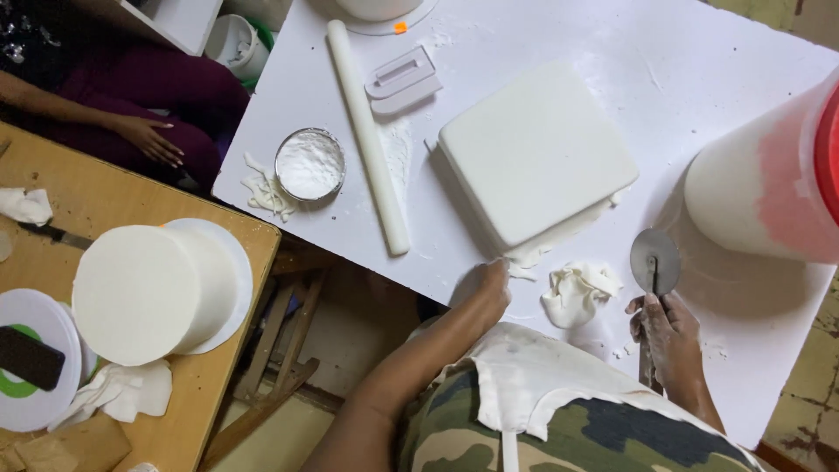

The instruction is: Trimming excess fondant from a square cake using a pizza cutter and smoothing the sides with a fondant smoother

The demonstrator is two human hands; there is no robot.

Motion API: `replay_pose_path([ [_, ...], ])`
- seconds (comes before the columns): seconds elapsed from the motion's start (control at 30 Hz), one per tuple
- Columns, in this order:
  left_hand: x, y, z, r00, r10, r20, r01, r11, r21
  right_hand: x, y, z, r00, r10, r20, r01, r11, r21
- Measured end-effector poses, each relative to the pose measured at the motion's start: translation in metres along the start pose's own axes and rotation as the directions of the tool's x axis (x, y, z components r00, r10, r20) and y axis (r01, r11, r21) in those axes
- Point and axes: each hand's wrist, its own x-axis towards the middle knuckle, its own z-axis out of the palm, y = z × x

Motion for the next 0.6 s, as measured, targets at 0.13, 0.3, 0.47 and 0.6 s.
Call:
replay_pose_path([
  [0.13,0.056,0.028,-0.028,0.993,0.122,-0.013,-0.122,0.987,-0.105,0.005,0.013,0.004,0.999,0.042,-0.026,-0.040,0.997,0.063],
  [0.3,0.057,0.085,-0.100,0.932,0.362,0.029,-0.350,0.917,-0.192,0.001,0.023,0.008,0.990,0.143,0.006,-0.143,0.984,0.109],
  [0.47,0.102,0.120,-0.113,0.788,0.614,-0.045,-0.598,0.780,0.184,0.015,0.024,0.019,0.977,0.093,0.190,-0.112,0.990,0.091],
  [0.6,0.140,0.099,-0.088,0.546,0.805,-0.230,-0.813,0.576,0.086,0.024,0.039,0.027,0.975,0.072,0.209,-0.089,0.993,0.076],
])
